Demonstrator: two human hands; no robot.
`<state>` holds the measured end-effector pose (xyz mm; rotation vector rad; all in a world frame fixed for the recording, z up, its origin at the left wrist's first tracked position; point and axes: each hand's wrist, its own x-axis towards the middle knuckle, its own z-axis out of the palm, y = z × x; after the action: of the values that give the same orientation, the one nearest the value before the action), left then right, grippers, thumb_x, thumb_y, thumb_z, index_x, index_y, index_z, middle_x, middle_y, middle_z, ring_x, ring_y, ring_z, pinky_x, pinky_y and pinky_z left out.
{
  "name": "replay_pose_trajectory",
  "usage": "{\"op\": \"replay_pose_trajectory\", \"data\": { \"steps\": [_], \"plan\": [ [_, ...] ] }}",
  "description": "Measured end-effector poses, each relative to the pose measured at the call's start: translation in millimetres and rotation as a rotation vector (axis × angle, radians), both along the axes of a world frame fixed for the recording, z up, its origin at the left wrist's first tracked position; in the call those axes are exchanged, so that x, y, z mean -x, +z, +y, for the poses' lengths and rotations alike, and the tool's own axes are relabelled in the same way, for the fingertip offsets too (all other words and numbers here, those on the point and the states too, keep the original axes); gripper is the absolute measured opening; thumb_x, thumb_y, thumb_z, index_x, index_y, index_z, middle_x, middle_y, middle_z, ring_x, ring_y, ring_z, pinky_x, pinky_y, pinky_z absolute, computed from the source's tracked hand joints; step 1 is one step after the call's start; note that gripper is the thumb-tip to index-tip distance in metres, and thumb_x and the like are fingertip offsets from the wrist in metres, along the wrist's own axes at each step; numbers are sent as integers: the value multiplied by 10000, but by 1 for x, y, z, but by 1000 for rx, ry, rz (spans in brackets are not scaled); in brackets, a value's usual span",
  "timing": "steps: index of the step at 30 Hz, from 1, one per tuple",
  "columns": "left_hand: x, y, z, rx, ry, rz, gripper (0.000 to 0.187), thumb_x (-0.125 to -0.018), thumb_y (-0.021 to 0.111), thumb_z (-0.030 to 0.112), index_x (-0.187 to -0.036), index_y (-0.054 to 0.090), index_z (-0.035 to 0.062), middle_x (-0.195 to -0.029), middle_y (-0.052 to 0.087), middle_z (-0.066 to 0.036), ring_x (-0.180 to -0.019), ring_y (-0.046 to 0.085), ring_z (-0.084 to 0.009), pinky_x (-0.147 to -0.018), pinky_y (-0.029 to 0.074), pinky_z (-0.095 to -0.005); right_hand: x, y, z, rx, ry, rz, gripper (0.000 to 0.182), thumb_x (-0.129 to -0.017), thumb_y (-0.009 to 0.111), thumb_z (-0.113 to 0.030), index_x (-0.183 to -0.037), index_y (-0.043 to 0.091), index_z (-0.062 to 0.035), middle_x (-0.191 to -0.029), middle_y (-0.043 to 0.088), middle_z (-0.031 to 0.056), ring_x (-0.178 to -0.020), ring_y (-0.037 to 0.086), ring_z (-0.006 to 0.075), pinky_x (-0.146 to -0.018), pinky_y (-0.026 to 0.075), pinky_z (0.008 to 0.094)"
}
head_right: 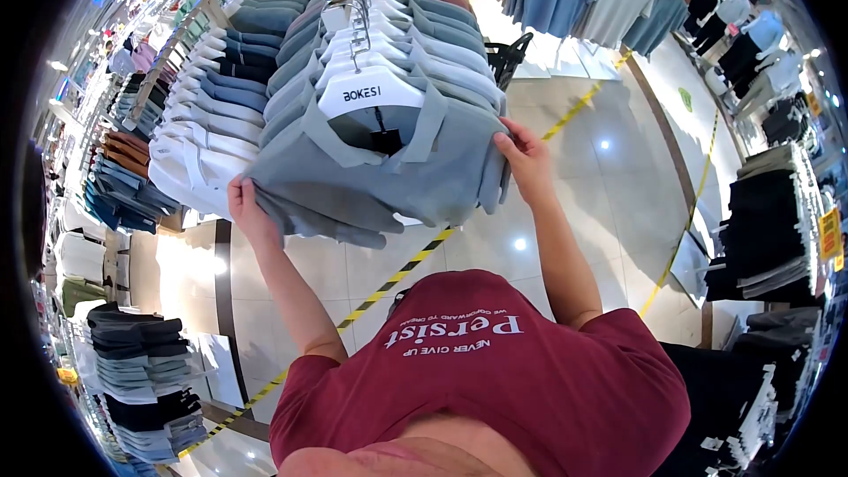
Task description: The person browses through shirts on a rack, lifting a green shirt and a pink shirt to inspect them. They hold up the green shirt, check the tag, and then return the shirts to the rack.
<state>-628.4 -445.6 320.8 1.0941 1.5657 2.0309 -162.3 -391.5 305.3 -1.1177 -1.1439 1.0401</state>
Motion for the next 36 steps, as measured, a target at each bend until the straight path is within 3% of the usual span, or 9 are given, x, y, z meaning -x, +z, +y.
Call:
{"op": "replay_pose_trajectory", "data": {
  "steps": [2,7,13,16,18,22,27,30,36],
  "plan": [
    [18,-4,14,-106,-217,-344,145,-1056,561,113,-1094,646,2,-1026,647,-26,-961,567,-118,-910,448,-266,-2,-6,4,24,22,25,416,-989,728,-205,-1356,656,-24,-1105,691,-2,-1000,593,61,-914,476,228],
    [36,21,27,383,-143,178,242,-1030,524,149,-1131,659,-25,-1034,686,-71,-937,602,-172,-883,469,-315,2,-3,11,-3,30,6,422,-1032,669,-290,-1348,656,-11,-1140,690,-6,-1023,588,66,-932,468,231],
    [48,-39,38,509,-513,-618,357,-1026,511,187,-1271,645,-34,-1158,710,-144,-1079,646,-211,-988,476,-313,0,-10,21,-42,-8,-79,452,-1082,562,-385,-1317,677,-16,-1187,691,16,-1068,597,93,-967,457,247],
    [25,-12,22,514,-302,-322,369,-1032,522,180,-1320,620,-28,-1191,706,-132,-1137,640,-202,-1024,473,-309,-5,-11,23,52,-34,-96,395,-1070,585,-370,-1186,724,-19,-1112,696,1,-1000,602,83,-899,491,270],
    [22,5,9,361,-252,-210,351,-1037,520,153,-1335,627,0,-1201,703,-104,-1132,633,-183,-1005,480,-309,-9,7,20,-121,68,-454,316,-993,692,-348,-1052,736,-40,-979,693,12,-853,629,125,-769,501,295],
    [31,14,6,90,-45,163,270,-1036,518,102,-1215,692,0,-1143,713,-92,-1065,649,-164,-975,482,-288,22,56,14,-481,27,-632,259,-920,760,-292,-1049,734,-69,-973,699,76,-844,661,215,-744,519,315],
    [-46,57,-6,-57,191,669,198,-911,789,183,-1027,720,37,-916,704,-55,-805,637,-148,-703,502,-283,57,73,19,-725,-32,-668,266,-875,807,-217,-1076,717,-68,-997,708,69,-894,671,253,-746,542,345],
    [-91,55,-4,-32,87,768,226,-841,850,212,-955,720,65,-760,675,-31,-597,611,-156,-563,485,-284,74,78,26,-957,-120,-679,236,-858,820,-170,-1039,725,-52,-971,712,61,-835,680,257,-734,551,351],
    [-141,3,-4,0,-126,1114,263,-853,768,130,-1113,726,115,-726,658,-29,-568,617,-202,-532,494,-329,107,27,-17,-432,308,-354,123,-850,805,-89,-944,736,-50,-858,702,78,-693,664,244,-624,531,325]
  ]
}}
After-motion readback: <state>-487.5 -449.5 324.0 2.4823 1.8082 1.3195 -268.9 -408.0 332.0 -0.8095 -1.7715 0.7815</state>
